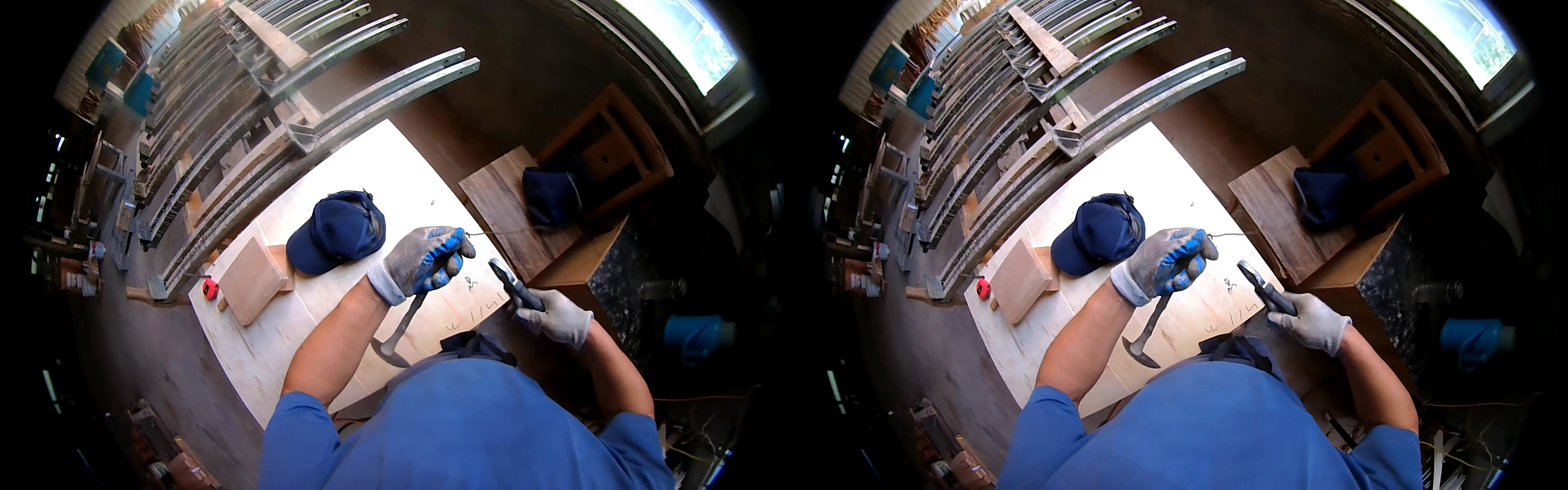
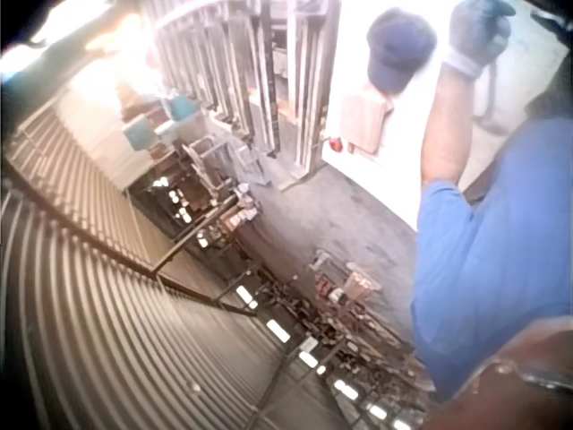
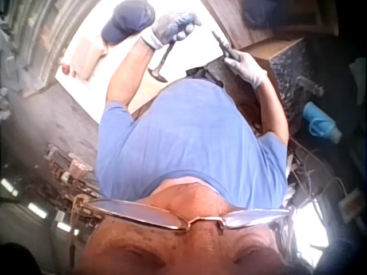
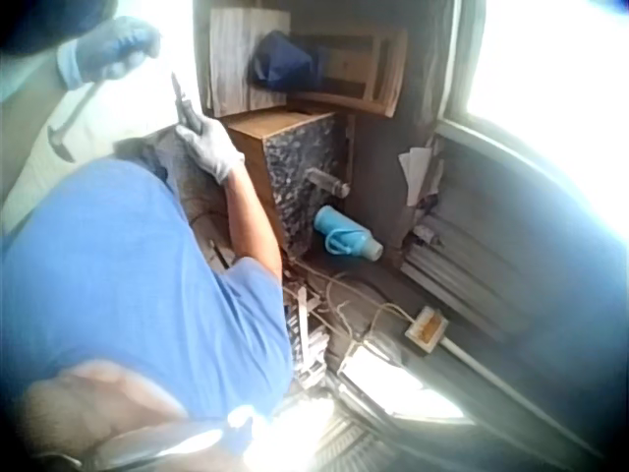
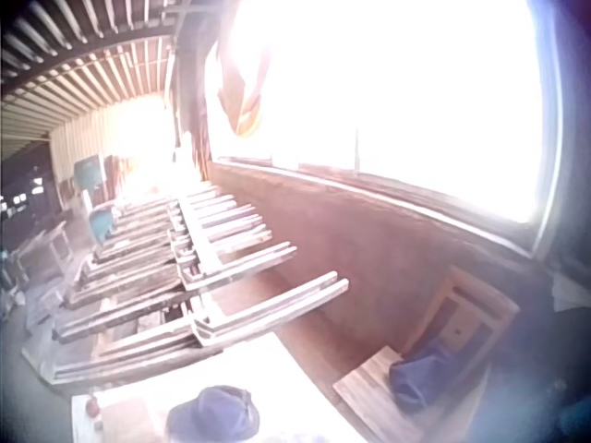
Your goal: The person walks through a workshop, then uses pliers to strip the insulation from a wire on a workbench. After finishing, they walk to a bucket, remove the lid, and place the lid on the floor.
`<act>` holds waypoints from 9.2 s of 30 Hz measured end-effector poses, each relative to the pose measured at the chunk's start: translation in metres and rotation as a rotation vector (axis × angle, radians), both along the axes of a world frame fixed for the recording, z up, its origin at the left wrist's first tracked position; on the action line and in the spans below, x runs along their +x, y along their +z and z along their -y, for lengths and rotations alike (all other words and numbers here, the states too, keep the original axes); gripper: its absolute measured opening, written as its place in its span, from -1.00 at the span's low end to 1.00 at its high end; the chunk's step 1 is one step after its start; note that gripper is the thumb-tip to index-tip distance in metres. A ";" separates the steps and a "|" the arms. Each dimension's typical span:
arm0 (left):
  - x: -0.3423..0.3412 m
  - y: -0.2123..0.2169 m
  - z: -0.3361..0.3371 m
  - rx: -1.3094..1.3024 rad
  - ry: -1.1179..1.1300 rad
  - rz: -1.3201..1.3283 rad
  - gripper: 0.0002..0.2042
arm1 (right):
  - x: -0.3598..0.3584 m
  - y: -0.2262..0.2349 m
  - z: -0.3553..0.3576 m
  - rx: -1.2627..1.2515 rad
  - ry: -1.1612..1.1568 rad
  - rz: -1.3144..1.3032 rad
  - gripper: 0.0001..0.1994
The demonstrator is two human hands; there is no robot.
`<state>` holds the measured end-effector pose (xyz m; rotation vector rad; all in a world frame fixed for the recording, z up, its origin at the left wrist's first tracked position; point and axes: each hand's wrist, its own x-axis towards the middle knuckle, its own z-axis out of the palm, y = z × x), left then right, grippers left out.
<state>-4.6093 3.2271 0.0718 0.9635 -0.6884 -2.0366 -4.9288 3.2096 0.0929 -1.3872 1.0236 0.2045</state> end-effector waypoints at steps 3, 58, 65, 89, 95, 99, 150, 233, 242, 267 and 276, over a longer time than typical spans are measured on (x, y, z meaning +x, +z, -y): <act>0.000 0.006 -0.002 0.029 -0.012 -0.019 -0.64 | 0.010 -0.001 -0.003 -0.589 0.027 -0.126 -0.47; -0.035 -0.033 -0.040 -0.797 0.181 1.075 -0.77 | 0.039 0.013 -0.012 -0.295 -0.027 -0.056 -0.54; -0.035 -0.019 -0.039 -0.603 0.141 0.959 -0.76 | 0.038 0.008 -0.020 -0.452 -0.044 -0.065 -0.58; -0.037 -0.032 -0.041 -0.721 0.197 1.071 -0.77 | 0.039 0.010 -0.013 -0.539 0.041 -0.080 -0.43; -0.038 -0.032 -0.040 -0.727 0.203 1.083 -0.77 | 0.042 0.015 -0.013 -0.493 0.017 -0.082 -0.47; -0.039 -0.026 -0.040 -0.765 0.216 1.096 -0.80 | 0.042 0.016 -0.011 -0.328 0.005 -0.118 -0.57; -0.015 0.010 -0.035 -0.072 -0.308 0.557 -0.74 | 0.008 -0.009 0.020 0.196 0.093 0.063 -0.64; -0.049 -0.032 -0.058 -0.792 0.118 1.427 -0.85 | 0.038 -0.026 -0.026 -0.281 0.004 -0.145 -0.67; -0.038 -0.057 -0.050 -0.727 0.162 1.254 -0.83 | 0.036 -0.030 -0.007 -0.132 0.119 -0.065 -0.59; -0.002 -0.031 -0.038 0.162 -0.013 -0.098 -0.60 | 0.034 -0.050 -0.016 -1.158 0.147 -0.007 -0.18; 0.000 -0.043 -0.038 0.183 -0.012 -0.194 -0.60 | 0.034 -0.056 -0.004 -1.191 0.183 0.040 -0.22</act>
